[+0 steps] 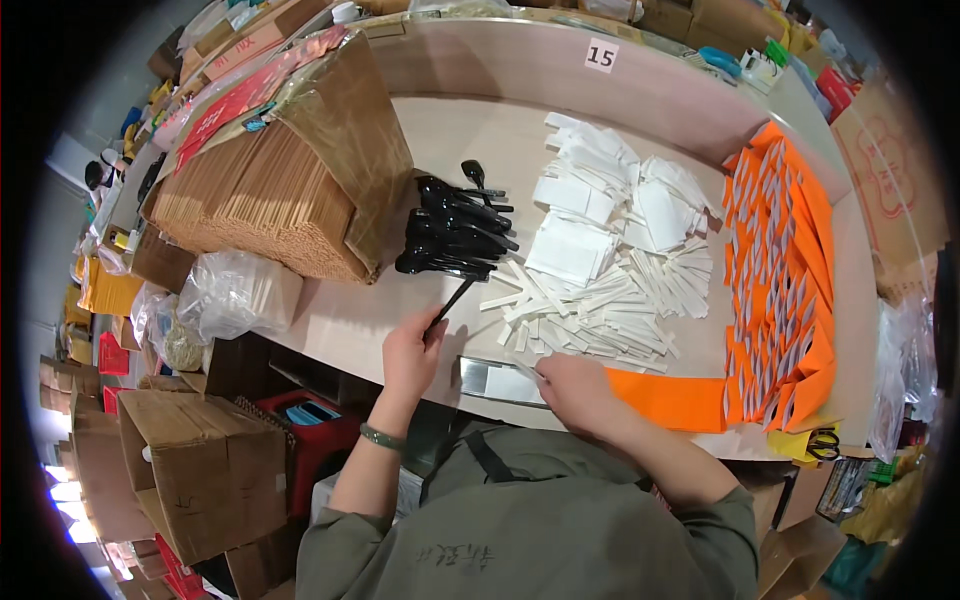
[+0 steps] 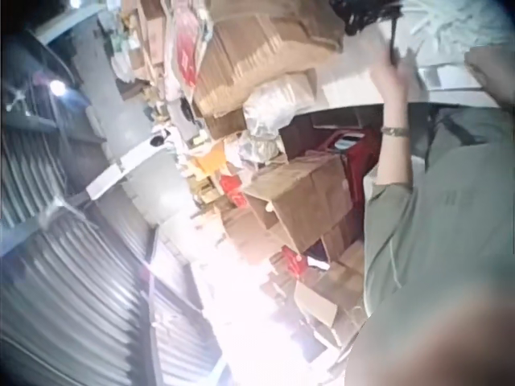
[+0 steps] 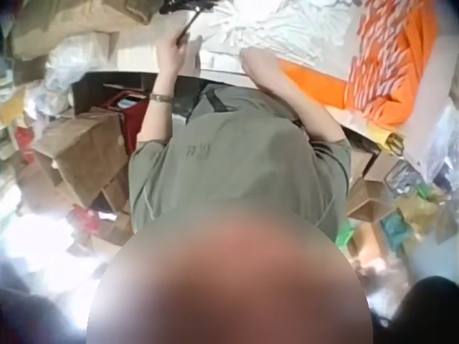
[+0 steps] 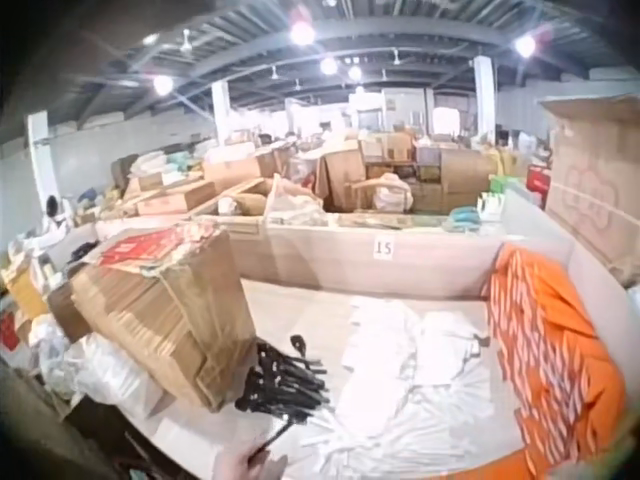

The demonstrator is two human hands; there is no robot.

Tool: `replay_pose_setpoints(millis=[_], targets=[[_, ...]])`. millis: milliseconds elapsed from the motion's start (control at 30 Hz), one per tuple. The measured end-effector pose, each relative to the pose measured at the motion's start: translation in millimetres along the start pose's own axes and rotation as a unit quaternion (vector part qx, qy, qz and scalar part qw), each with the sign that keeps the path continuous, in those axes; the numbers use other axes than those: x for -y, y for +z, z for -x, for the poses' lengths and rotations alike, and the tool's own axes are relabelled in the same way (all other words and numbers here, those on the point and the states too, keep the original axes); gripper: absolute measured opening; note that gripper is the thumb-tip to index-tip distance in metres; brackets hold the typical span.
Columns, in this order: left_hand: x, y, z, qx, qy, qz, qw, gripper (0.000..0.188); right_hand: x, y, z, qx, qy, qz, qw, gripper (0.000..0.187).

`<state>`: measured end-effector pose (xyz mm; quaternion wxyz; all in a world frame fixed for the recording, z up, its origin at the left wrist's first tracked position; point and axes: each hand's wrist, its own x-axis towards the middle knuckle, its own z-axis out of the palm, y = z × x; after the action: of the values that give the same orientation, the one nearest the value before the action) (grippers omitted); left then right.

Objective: Putting black plastic spoons into orange bags at a packaging station.

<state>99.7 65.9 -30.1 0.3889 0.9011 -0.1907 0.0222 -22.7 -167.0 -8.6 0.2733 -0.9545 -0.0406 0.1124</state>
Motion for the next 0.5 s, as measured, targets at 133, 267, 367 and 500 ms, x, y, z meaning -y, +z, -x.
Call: replay_pose_setpoints(millis=[133, 267, 367, 500], targets=[[-4.4, 6.3, 33.5, -0.013, -0.047, 0.054, 0.997, 0.022, 12.6, -27.7, 0.4, 0.013, -0.005, -0.261, 0.965, 0.014], [-19.9, 11.3, 45.8, -0.016, -0.032, 0.059, 0.998, 0.019, -6.1, 8.7, 3.8, 0.029, -0.099, 0.015, 0.995, 0.017], [-26.7, 11.5, 50.8, -0.01, 0.019, 0.06, 0.998, 0.022, -5.7, 16.3, 7.6, -0.002, -0.1, 0.012, 0.995, 0.019], [-31.6, -0.5, 55.2, -0.022, 0.138, -0.045, 0.989, 0.031, -9.5, 8.2, 24.8, -0.077, -0.086, -0.019, 0.993, 0.016]])
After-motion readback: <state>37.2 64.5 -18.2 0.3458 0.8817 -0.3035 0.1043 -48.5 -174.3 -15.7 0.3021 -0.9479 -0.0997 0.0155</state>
